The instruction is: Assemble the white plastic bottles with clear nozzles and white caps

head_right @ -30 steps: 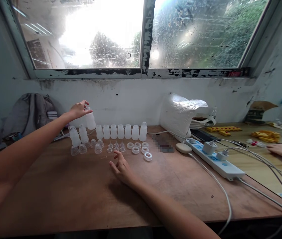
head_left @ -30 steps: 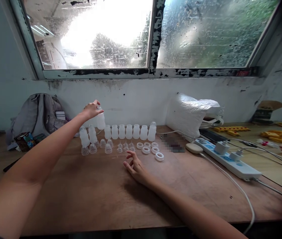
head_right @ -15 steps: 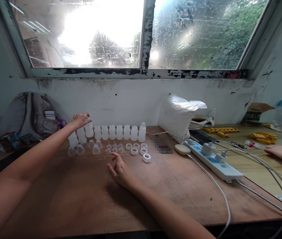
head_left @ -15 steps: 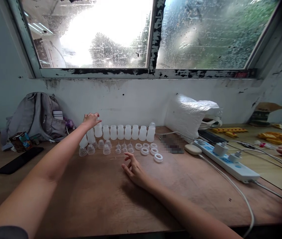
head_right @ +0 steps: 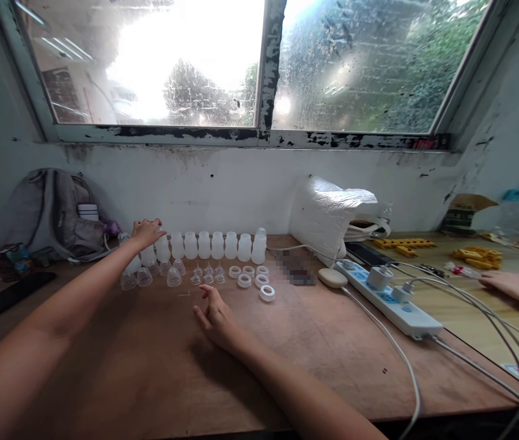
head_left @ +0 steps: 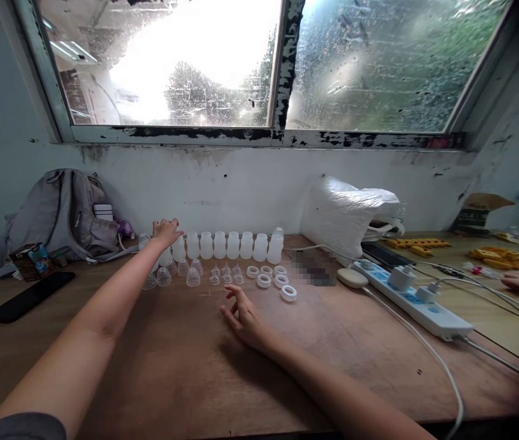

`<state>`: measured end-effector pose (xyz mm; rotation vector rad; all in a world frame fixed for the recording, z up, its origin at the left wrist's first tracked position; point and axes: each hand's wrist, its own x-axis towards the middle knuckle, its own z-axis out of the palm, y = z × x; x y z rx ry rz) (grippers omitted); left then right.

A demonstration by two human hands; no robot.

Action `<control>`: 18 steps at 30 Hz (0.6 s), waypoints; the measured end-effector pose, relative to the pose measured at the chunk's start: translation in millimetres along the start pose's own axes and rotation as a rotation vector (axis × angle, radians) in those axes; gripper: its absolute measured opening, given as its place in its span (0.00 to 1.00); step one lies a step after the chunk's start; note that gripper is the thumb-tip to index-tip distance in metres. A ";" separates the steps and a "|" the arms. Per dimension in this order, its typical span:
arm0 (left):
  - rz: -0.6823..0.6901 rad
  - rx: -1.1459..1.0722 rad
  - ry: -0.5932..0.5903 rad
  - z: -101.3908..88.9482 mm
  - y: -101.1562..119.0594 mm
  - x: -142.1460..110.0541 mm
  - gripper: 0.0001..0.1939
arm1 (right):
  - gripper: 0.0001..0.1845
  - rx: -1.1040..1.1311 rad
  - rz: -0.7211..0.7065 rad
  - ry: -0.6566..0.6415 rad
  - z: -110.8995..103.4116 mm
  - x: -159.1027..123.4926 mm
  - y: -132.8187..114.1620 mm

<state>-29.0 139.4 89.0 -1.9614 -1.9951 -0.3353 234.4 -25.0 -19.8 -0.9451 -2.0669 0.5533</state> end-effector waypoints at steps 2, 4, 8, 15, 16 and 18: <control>-0.004 0.008 -0.010 -0.3 1.1 0.3 0.18 | 0.21 -0.007 -0.004 0.000 0.3 0.0 0.6; 0.001 0.017 -0.019 -1.1 1.9 0.9 0.19 | 0.22 -0.016 -0.006 0.000 0.9 0.0 1.3; 0.025 0.030 -0.016 -2.9 1.8 0.7 0.18 | 0.21 -0.034 -0.015 -0.001 1.9 -0.3 1.3; 0.123 0.041 0.117 -7.3 10.1 -9.7 0.18 | 0.21 -0.104 -0.014 0.116 -2.2 4.0 8.3; 0.169 0.038 0.151 -7.5 15.0 -12.7 0.18 | 0.21 -0.117 0.003 0.133 -3.5 5.4 11.3; 0.292 0.023 0.218 -6.5 28.4 -21.7 0.17 | 0.20 -0.136 0.042 0.143 -5.9 8.2 18.3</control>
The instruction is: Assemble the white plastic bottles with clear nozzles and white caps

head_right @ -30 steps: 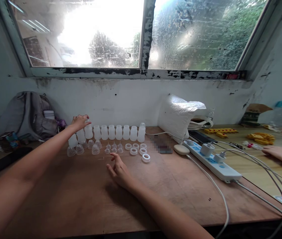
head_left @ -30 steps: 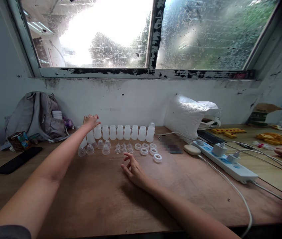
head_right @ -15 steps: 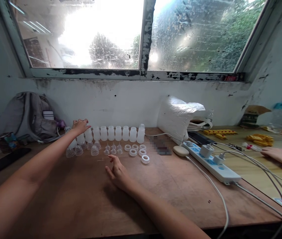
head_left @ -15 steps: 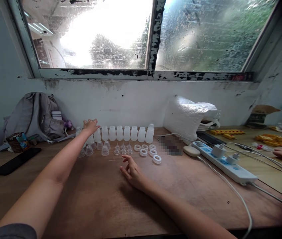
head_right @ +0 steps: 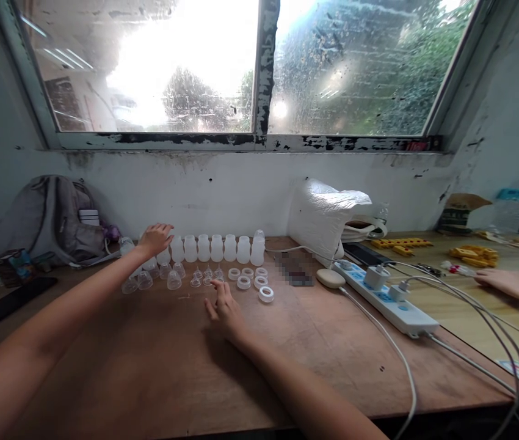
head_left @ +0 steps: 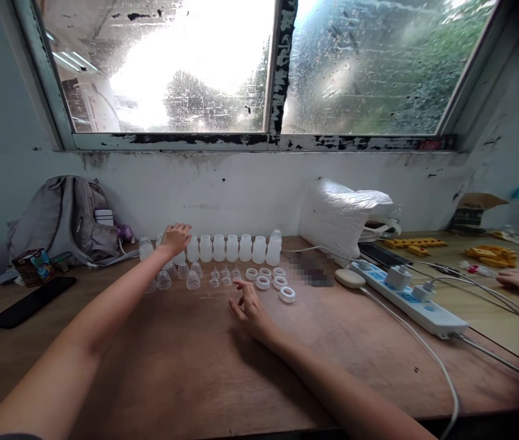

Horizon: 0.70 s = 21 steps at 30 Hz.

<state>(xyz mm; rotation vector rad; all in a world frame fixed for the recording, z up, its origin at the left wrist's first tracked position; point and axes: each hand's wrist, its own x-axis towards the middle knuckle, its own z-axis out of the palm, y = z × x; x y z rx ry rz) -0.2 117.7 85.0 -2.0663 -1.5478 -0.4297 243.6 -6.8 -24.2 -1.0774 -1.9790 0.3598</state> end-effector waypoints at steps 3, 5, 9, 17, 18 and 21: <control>0.213 -0.034 0.044 1.8 31.1 -15.9 0.14 | 0.19 -0.030 0.053 -0.019 -0.5 3.2 9.6; 0.358 -0.050 0.005 5.9 53.1 -32.8 0.13 | 0.17 -0.066 0.073 -0.040 -1.1 4.5 13.5; 0.328 -0.132 -0.008 21.9 87.4 -69.8 0.11 | 0.16 -0.231 0.063 -0.030 -8.9 9.8 14.9; 0.095 -0.418 -0.040 53.3 105.2 -98.1 0.14 | 0.27 -0.671 0.474 -0.026 -54.6 27.6 26.6; 0.088 -0.454 -0.044 53.0 104.7 -98.4 0.14 | 0.28 -0.706 0.522 -0.084 -60.0 27.9 30.2; 0.114 -0.539 -0.009 44.9 103.1 -100.6 0.13 | 0.30 -0.737 0.646 -0.257 -71.8 27.4 39.0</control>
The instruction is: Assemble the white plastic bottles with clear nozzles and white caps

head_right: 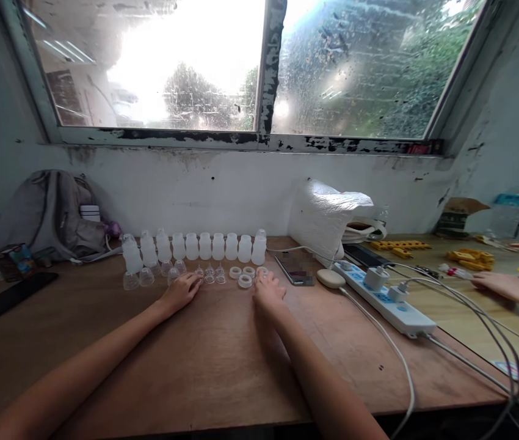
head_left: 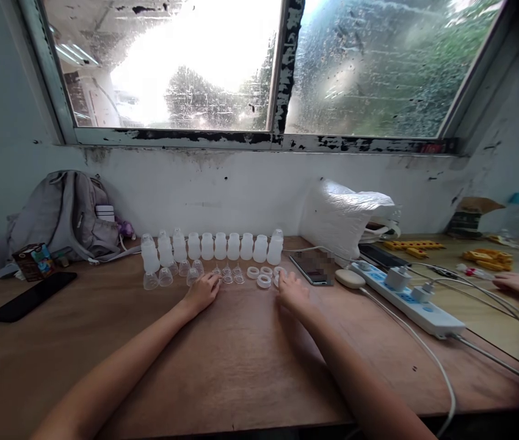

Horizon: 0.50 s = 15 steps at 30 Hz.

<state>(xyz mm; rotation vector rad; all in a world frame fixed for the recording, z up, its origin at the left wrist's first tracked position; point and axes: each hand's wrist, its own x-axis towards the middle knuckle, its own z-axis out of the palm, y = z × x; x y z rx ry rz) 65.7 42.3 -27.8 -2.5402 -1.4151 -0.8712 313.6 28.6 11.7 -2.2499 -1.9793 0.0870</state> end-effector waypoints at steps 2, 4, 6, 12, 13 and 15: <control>0.072 -0.024 0.036 -7.5 5.9 -3.3 0.13 | 0.28 -0.007 -0.011 -0.050 -1.6 1.5 3.9; 0.172 -0.032 0.051 -13.8 14.4 -7.3 0.13 | 0.22 0.018 -0.077 -0.011 -3.2 1.8 3.2; 0.271 -0.039 0.035 -17.1 24.3 -11.1 0.13 | 0.16 0.098 -0.177 0.088 -4.4 1.2 -1.2; 0.204 -0.194 -0.133 -11.9 43.5 -17.4 0.10 | 0.11 0.438 -0.455 0.383 -1.7 -8.2 -22.2; 0.136 -0.242 -0.144 -10.5 43.7 -17.8 0.11 | 0.11 0.473 -0.511 0.413 -0.8 -11.2 -25.5; 0.044 -0.333 -0.146 -8.4 42.0 -18.4 0.14 | 0.12 0.530 -0.633 0.448 1.0 -18.1 -31.9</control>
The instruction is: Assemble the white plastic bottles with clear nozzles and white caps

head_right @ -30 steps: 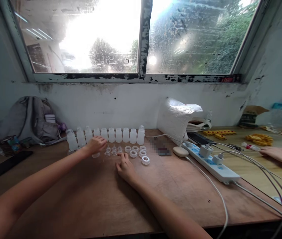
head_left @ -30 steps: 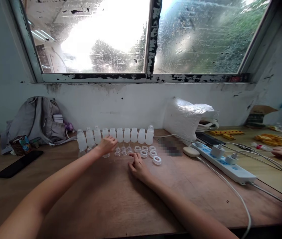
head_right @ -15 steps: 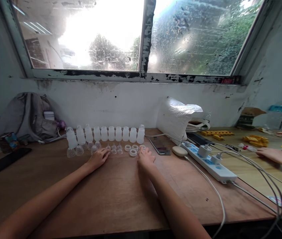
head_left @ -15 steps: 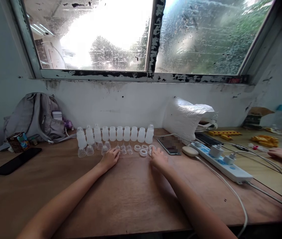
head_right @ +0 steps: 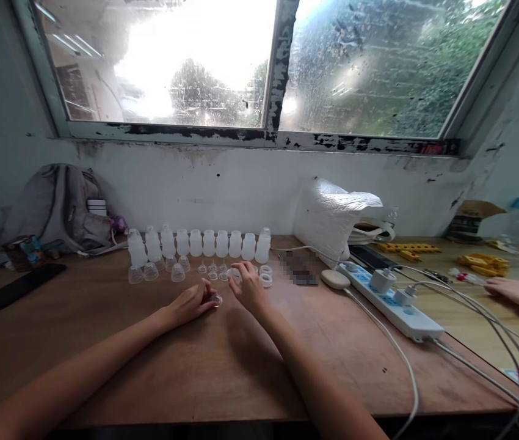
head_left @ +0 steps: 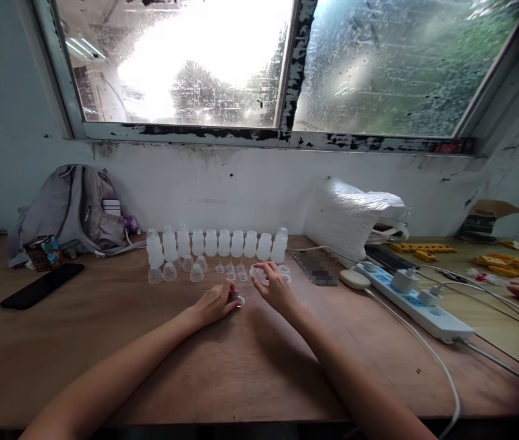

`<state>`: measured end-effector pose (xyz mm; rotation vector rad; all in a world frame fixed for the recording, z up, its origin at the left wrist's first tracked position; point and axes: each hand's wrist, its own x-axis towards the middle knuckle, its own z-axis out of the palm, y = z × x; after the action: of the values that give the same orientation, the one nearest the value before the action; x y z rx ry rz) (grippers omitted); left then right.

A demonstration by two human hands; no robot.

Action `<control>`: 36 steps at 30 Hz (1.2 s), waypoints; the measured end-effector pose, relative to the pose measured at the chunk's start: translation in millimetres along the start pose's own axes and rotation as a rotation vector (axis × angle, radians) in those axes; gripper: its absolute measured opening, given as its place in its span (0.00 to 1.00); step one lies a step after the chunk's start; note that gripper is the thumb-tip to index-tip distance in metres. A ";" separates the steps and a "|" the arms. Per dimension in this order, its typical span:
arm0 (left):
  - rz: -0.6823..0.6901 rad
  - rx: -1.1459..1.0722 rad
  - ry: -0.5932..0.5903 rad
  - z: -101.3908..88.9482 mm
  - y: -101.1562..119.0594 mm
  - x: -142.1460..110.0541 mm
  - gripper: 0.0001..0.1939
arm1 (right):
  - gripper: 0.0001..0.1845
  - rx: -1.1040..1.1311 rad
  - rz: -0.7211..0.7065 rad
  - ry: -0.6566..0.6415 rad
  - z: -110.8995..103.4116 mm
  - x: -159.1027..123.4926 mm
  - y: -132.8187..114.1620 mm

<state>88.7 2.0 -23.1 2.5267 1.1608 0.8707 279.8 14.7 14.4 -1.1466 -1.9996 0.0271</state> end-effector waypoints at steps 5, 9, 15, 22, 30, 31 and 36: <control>-0.040 -0.178 0.040 0.5 -11.1 1.0 0.25 | 0.14 0.112 -0.181 -0.064 11.8 -9.8 -14.3; -0.014 -0.260 0.041 2.0 -17.3 2.9 0.31 | 0.19 0.148 -0.158 -0.136 28.5 -16.2 -12.2; 0.006 -0.198 0.018 2.4 -15.9 3.0 0.30 | 0.17 0.282 -0.022 -0.224 45.0 -18.8 -3.9; 0.002 -0.192 -0.005 -1.4 -8.0 3.3 0.24 | 0.04 0.265 0.046 -0.218 40.8 -15.5 -9.4; 0.034 -0.121 -0.012 -10.6 2.6 3.1 0.18 | 0.06 0.293 0.056 -0.106 30.0 -13.0 -18.6; 0.039 -0.114 -0.018 -11.2 2.8 3.3 0.17 | 0.06 0.300 0.064 -0.104 30.3 -13.2 -18.6; 0.025 -0.156 -0.020 -13.6 3.5 3.1 0.18 | 0.09 0.448 0.187 -0.079 35.1 -10.8 -14.3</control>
<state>84.2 1.4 -9.4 2.4229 1.0153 0.9033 249.4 10.8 -10.5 -1.0418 -1.8192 0.5942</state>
